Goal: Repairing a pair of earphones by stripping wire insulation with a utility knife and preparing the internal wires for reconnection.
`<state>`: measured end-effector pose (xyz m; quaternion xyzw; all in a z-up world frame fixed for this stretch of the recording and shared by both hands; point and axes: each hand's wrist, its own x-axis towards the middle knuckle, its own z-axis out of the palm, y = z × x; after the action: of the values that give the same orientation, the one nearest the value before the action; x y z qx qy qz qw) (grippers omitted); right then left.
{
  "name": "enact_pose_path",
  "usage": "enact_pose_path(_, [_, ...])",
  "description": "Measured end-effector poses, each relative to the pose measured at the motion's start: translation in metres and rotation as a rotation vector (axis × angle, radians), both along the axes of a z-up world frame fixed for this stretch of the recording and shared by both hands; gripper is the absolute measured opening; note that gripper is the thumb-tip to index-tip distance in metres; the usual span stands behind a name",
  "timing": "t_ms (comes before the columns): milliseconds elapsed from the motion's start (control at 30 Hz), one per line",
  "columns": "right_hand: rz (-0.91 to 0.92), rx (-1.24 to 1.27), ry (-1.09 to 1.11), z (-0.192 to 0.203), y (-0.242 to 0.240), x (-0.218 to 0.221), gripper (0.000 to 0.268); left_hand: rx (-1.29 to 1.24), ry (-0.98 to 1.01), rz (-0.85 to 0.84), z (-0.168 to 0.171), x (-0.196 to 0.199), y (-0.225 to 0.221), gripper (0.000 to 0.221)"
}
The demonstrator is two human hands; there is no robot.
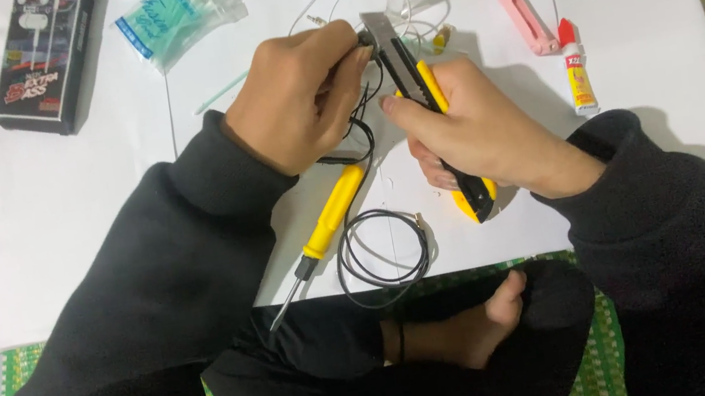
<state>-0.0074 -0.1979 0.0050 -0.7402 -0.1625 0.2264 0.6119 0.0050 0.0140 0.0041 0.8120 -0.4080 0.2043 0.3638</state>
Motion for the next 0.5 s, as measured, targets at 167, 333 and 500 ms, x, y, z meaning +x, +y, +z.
enact_pose_path(167, [-0.047,0.004,-0.011,-0.002,0.001,-0.0007,0.027,-0.041,0.039,0.037,-0.004,0.0003,-0.0029,0.013])
enact_pose_path(333, [-0.097,0.023,-0.057,0.0021,-0.0012,0.001,0.025,-0.056,0.08,-0.009,-0.0032,0.0018,-0.0075,0.015])
enact_pose_path(500, [-0.058,0.044,-0.176,-0.0005,-0.0049,0.0038,0.024,-0.062,0.108,-0.061,-0.0012,-0.0001,-0.0058,0.013])
